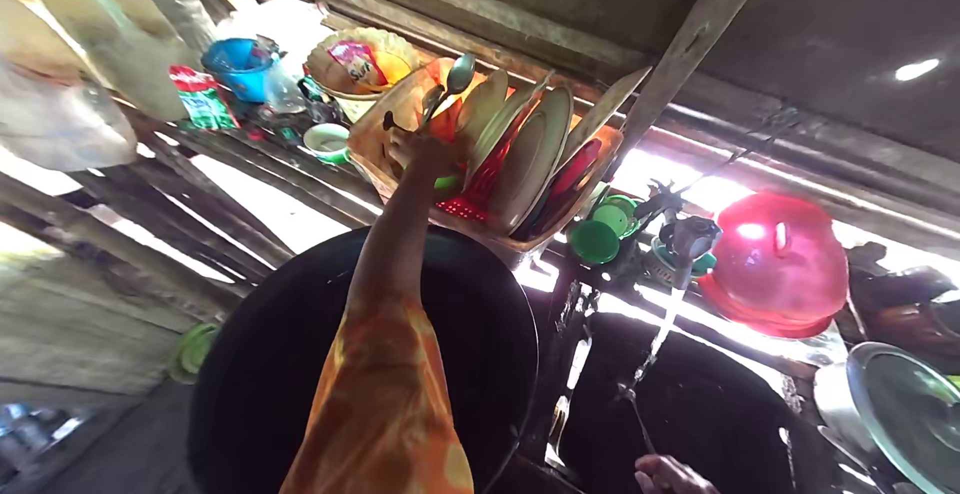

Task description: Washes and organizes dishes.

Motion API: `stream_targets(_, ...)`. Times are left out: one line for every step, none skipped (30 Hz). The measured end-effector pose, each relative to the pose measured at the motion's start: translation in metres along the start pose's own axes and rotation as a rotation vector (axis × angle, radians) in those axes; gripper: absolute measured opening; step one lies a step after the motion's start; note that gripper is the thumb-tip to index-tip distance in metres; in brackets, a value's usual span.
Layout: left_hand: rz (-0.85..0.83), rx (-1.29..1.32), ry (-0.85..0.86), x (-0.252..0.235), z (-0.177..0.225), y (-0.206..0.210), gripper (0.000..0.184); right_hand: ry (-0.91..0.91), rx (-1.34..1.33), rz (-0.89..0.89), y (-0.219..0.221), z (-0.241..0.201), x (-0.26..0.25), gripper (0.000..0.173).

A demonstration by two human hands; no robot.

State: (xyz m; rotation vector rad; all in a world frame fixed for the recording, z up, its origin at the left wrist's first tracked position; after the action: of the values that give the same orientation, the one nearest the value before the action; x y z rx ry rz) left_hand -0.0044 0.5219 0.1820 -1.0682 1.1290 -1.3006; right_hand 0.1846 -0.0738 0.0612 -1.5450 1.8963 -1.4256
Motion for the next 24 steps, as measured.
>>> stream_targets(0.035, 0.073, 0.009, -0.001, -0.004, 0.007, 0.11, -0.129, -0.043, -0.055, -0.031, -0.03, -0.007, 0.035)
stream_targets(0.074, 0.148, -0.002, 0.001, -0.009, 0.015, 0.105, -0.262, -0.087, -0.09, -0.067, -0.062, -0.014, 0.036)
stream_targets(0.104, 0.2, -0.005, 0.003, -0.014, 0.023, 0.104, -0.39, -0.114, -0.068, -0.103, -0.09, -0.022, 0.036)
stream_targets(0.122, 0.218, 0.007, 0.004, -0.019, 0.03, 0.106, -0.493, -0.125, -0.016, -0.142, -0.115, -0.036, 0.034)
stream_targets(0.133, 0.215, 0.033, 0.007, -0.02, 0.032, 0.115, -0.606, -0.081, 0.114, -0.181, -0.141, -0.055, 0.032)
stream_targets(0.135, 0.212, 0.052, 0.009, -0.019, 0.033, 0.122, -0.678, 0.035, 0.261, -0.218, -0.169, -0.078, 0.03)
stream_targets(0.132, 0.221, 0.054, 0.011, -0.017, 0.031, 0.123, -0.694, 0.118, 0.403, -0.248, -0.207, -0.102, 0.027)
stream_targets(0.124, 0.24, 0.051, 0.013, -0.017, 0.028, 0.122, -0.674, 0.144, 0.466, -0.27, -0.245, -0.128, 0.027)
stream_targets(0.109, 0.26, 0.047, 0.016, -0.017, 0.025, 0.118, -0.665, 0.147, 0.49, -0.285, -0.277, -0.161, 0.03)
stream_targets(0.099, 0.281, 0.049, 0.02, -0.017, 0.022, 0.111, -0.632, 0.143, 0.489, -0.296, -0.302, -0.197, 0.034)
stream_targets(0.101, 0.326, 0.048, 0.02, -0.018, 0.021, 0.099, -0.59, 0.145, 0.486, -0.302, -0.321, -0.233, 0.038)
stream_targets(0.128, 0.347, 0.042, 0.016, -0.018, 0.023, 0.092, -0.561, 0.188, 0.503, -0.303, -0.338, -0.264, 0.041)
stream_targets(0.143, 0.382, 0.035, 0.015, -0.016, 0.025, 0.085, -0.545, 0.296, 0.542, -0.303, -0.353, -0.288, 0.043)
stream_targets(0.155, 0.411, 0.026, 0.017, -0.014, 0.027, 0.08, -0.541, 0.451, 0.572, -0.299, -0.365, -0.306, 0.044)
stream_targets(0.174, 0.427, 0.027, 0.017, -0.015, 0.026, 0.077, -0.544, 0.585, 0.591, -0.293, -0.38, -0.321, 0.046)
stream_targets(0.166, 0.441, 0.03, 0.02, -0.018, 0.02, 0.075, -0.538, 0.66, 0.595, -0.286, -0.396, -0.333, 0.047)
stream_targets(0.145, 0.444, 0.036, 0.025, -0.02, 0.016, 0.074, -0.494, 0.677, 0.567, -0.277, -0.408, -0.342, 0.05)
stream_targets(0.13, 0.443, 0.049, 0.028, -0.021, 0.015, 0.073, -0.439, 0.66, 0.522, -0.269, -0.416, -0.351, 0.054)
stream_targets(0.116, 0.445, 0.063, 0.029, -0.02, 0.015, 0.074, -0.385, 0.639, 0.489, -0.262, -0.42, -0.364, 0.06)
stream_targets(0.118, 0.446, 0.069, 0.027, -0.018, 0.016, 0.076, -0.338, 0.607, 0.457, -0.256, -0.423, -0.377, 0.063)
stream_targets(0.136, 0.443, 0.069, 0.023, -0.018, 0.018, 0.077, -0.295, 0.568, 0.417, -0.249, -0.425, -0.388, 0.066)
stream_targets(0.159, 0.44, 0.065, 0.018, -0.018, 0.021, 0.078, -0.266, 0.515, 0.367, -0.242, -0.427, -0.399, 0.067)
stream_targets(0.17, 0.445, 0.062, 0.014, -0.02, 0.023, 0.08, -0.239, 0.471, 0.308, -0.236, -0.429, -0.411, 0.069)
stream_targets(0.175, 0.446, 0.059, 0.013, -0.021, 0.024, 0.078, -0.223, 0.43, 0.253, -0.232, -0.432, -0.418, 0.068)
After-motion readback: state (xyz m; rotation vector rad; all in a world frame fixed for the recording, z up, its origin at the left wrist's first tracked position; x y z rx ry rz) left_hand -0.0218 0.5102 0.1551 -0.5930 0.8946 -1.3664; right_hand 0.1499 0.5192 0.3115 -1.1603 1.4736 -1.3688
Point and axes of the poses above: each hand's wrist, its own x-axis away from the middle knuckle, its own y-axis out of the palm, z = x × y, the point moved 4 cm from there along -x, towards the middle knuckle, and after that the axes turned 1 degree about z, right-handed, at the moved point
